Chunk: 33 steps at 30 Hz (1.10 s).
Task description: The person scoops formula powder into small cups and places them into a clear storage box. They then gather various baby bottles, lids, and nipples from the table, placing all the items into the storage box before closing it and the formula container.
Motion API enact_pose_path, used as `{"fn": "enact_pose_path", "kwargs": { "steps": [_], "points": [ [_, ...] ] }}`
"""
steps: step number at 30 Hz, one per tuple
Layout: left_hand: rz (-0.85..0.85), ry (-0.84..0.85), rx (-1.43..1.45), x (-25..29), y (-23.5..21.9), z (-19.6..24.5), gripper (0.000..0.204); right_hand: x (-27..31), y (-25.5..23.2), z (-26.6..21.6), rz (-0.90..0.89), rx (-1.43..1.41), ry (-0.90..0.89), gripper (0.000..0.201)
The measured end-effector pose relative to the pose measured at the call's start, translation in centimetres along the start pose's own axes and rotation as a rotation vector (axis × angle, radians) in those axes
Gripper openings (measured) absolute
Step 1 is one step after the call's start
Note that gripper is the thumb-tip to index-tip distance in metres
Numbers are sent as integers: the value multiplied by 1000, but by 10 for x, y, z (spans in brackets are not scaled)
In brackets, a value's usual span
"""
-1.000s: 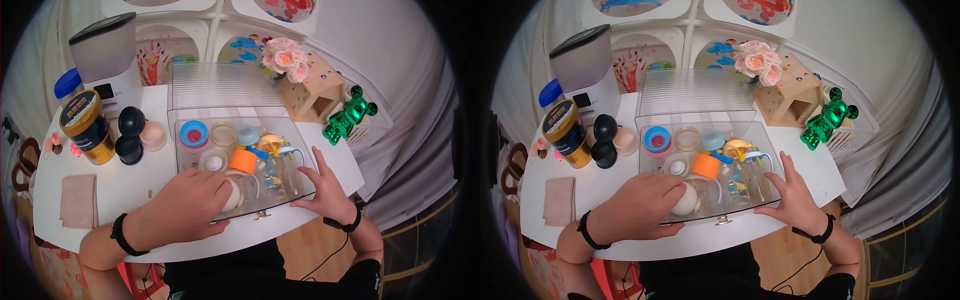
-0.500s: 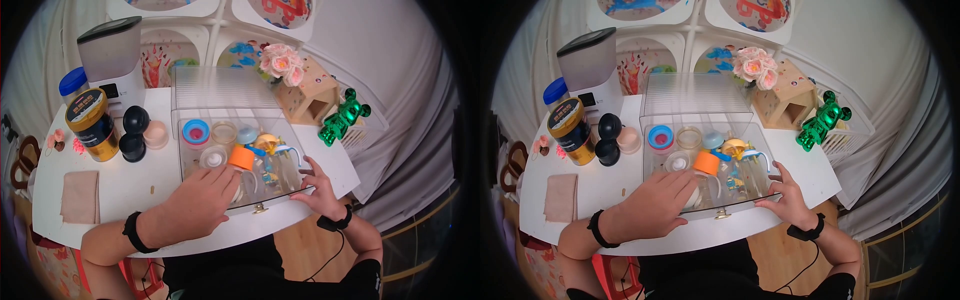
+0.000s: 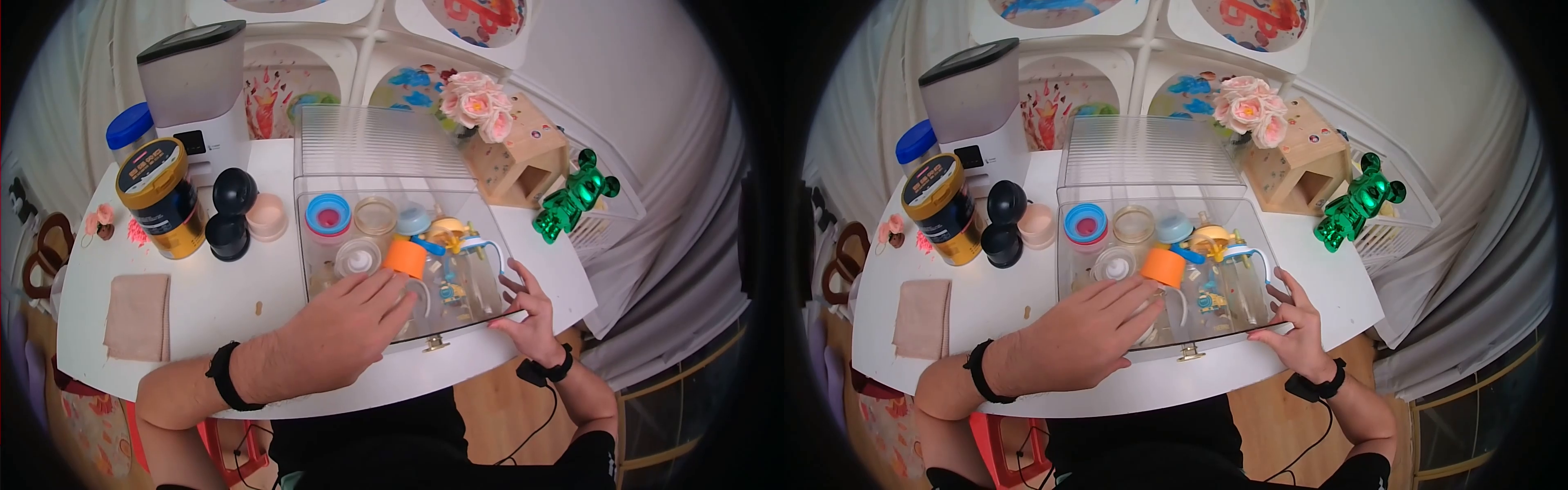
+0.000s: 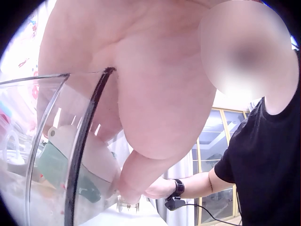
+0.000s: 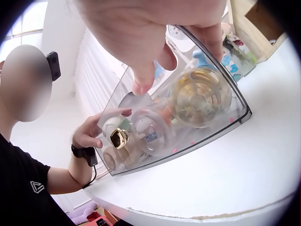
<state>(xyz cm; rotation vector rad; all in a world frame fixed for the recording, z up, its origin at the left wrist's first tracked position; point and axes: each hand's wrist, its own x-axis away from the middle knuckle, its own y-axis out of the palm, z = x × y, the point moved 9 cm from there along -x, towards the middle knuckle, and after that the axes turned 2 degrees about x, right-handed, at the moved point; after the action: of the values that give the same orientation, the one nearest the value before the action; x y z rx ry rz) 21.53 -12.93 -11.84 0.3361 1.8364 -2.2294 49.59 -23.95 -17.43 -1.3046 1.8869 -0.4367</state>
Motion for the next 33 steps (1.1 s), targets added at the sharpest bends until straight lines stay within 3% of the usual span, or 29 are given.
{"fn": "enact_pose_path", "kwargs": {
  "steps": [7,10,16,28,33],
  "points": [
    [-20,7,-82,0,2,3,75,-2,3,-3,53,-185,103,44],
    [-15,10,-90,0,3,2,70,-8,2,-12,11,-54,-71,43],
    [-4,35,-41,1,-1,-1,58,-8,5,-2,38,-122,52,44],
    [11,61,15,5,-3,-3,51,-6,3,-8,63,-62,-38,46],
    [9,73,-30,3,-6,-2,49,-9,6,-13,87,-99,24,46]
  ]
}}
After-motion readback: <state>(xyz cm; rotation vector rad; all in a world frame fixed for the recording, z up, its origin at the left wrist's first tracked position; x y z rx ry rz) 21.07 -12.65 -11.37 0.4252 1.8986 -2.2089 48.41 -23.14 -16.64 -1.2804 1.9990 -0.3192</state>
